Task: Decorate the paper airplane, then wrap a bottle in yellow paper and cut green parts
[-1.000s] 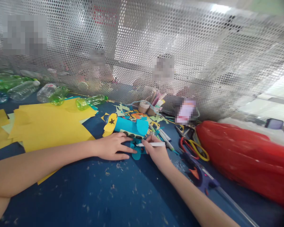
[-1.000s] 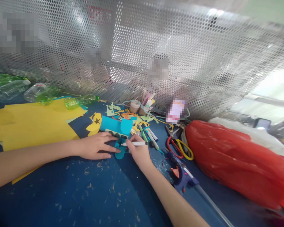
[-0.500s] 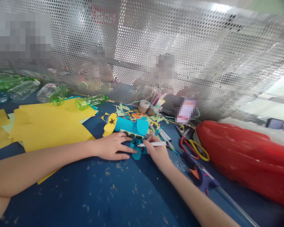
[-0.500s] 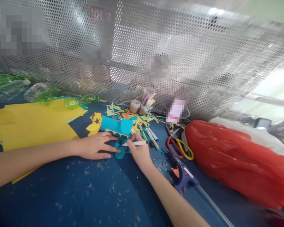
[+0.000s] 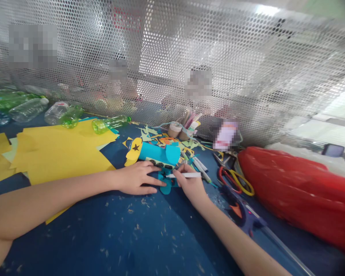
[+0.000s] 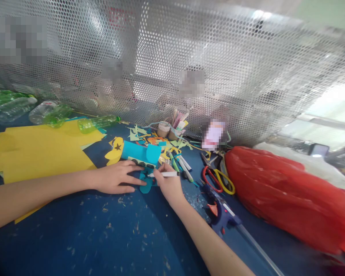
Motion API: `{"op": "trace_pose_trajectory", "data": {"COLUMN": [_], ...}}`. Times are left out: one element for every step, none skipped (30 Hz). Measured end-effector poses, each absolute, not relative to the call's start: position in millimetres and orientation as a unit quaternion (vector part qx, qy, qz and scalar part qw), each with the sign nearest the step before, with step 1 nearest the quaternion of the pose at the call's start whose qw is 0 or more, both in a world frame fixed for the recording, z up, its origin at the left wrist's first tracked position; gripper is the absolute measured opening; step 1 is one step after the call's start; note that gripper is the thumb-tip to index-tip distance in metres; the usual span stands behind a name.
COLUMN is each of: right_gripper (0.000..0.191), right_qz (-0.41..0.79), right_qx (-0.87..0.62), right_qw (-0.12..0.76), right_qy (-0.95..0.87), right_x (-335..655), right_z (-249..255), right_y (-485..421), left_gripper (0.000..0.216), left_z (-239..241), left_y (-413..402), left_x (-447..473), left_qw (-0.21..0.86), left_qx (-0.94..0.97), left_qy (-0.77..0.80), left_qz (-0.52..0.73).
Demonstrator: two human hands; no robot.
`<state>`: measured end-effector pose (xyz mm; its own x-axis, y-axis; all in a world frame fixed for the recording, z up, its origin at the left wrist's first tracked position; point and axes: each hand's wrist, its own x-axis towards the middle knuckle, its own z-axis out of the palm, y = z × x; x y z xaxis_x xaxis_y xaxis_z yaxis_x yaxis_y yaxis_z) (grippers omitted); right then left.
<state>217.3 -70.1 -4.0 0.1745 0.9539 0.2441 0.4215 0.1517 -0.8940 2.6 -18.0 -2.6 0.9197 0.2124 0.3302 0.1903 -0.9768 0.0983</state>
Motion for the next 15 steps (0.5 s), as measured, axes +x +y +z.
{"op": "trace_pose_trajectory", "data": {"right_gripper": [0.026, 0.026, 0.026, 0.026, 0.026, 0.025, 0.025, 0.025, 0.025, 0.024, 0.024, 0.024, 0.024, 0.024, 0.024], "right_qz": [0.274, 0.275, 0.276, 0.276, 0.276, 0.275, 0.274, 0.273, 0.272, 0.271, 0.269, 0.267, 0.265, 0.262, 0.259], "right_qx": [-0.591, -0.591, -0.592, -0.593, -0.594, -0.595, -0.597, -0.598, -0.599, -0.6, -0.602, -0.603, -0.605, -0.606, -0.608], "right_qw": [0.487, 0.486, 0.486, 0.485, 0.485, 0.485, 0.486, 0.486, 0.486, 0.486, 0.486, 0.486, 0.486, 0.486, 0.487], "right_qy": [-0.582, -0.582, -0.581, -0.58, -0.579, -0.578, -0.577, -0.576, -0.575, -0.575, -0.574, -0.574, -0.573, -0.572, -0.572], "right_x": [217.1, 217.0, 216.8, 216.7, 216.7, 216.8, 217.0, 217.2, 217.4, 217.6, 217.9, 218.1, 218.4, 218.7, 218.9], "right_z": [-3.7, -3.4, -3.1, -2.9, -2.7, -2.7, -2.8, -3.0, -3.3, -3.6, -4.0, -4.4, -4.9, -5.4, -5.8], "right_y": [-70.2, -70.3, -70.5, -70.7, -70.8, -70.9, -70.9, -70.9, -70.8, -70.7, -70.5, -70.3, -70.0, -69.7, -69.4], "left_gripper": [0.036, 0.037, 0.037, 0.037, 0.037, 0.037, 0.037, 0.037, 0.037, 0.037, 0.037, 0.037, 0.037, 0.037, 0.037], "left_z": [-2.4, -2.1, -1.9, -1.7, -1.6, -1.6, -1.6, -1.6, -1.7, -1.8, -1.8, -1.8, -1.8, -1.7, -1.7], "left_y": [-18.1, -18.2, -18.3, -18.4, -18.4, -18.5, -18.4, -18.4, -18.3, -18.2, -18.1, -18.0, -18.0, -18.0, -18.1], "left_x": [2.6, 2.6, 2.6, 2.6, 2.5, 2.4, 2.3, 2.3, 2.2, 2.2, 2.1, 2.1, 2.1, 2.1, 2.1], "left_qw": [0.032, 0.032, 0.032, 0.033, 0.035, 0.036, 0.037, 0.037, 0.036, 0.034, 0.032, 0.03, 0.029, 0.029, 0.029], "left_qx": [0.979, 0.98, 0.98, 0.98, 0.98, 0.981, 0.981, 0.981, 0.981, 0.981, 0.981, 0.981, 0.981, 0.981, 0.982], "left_qy": [0.104, 0.103, 0.103, 0.102, 0.102, 0.102, 0.103, 0.104, 0.105, 0.106, 0.106, 0.107, 0.108, 0.108, 0.109], "left_qz": [0.17, 0.169, 0.168, 0.167, 0.165, 0.164, 0.163, 0.162, 0.162, 0.161, 0.16, 0.158, 0.157, 0.155, 0.154]}}
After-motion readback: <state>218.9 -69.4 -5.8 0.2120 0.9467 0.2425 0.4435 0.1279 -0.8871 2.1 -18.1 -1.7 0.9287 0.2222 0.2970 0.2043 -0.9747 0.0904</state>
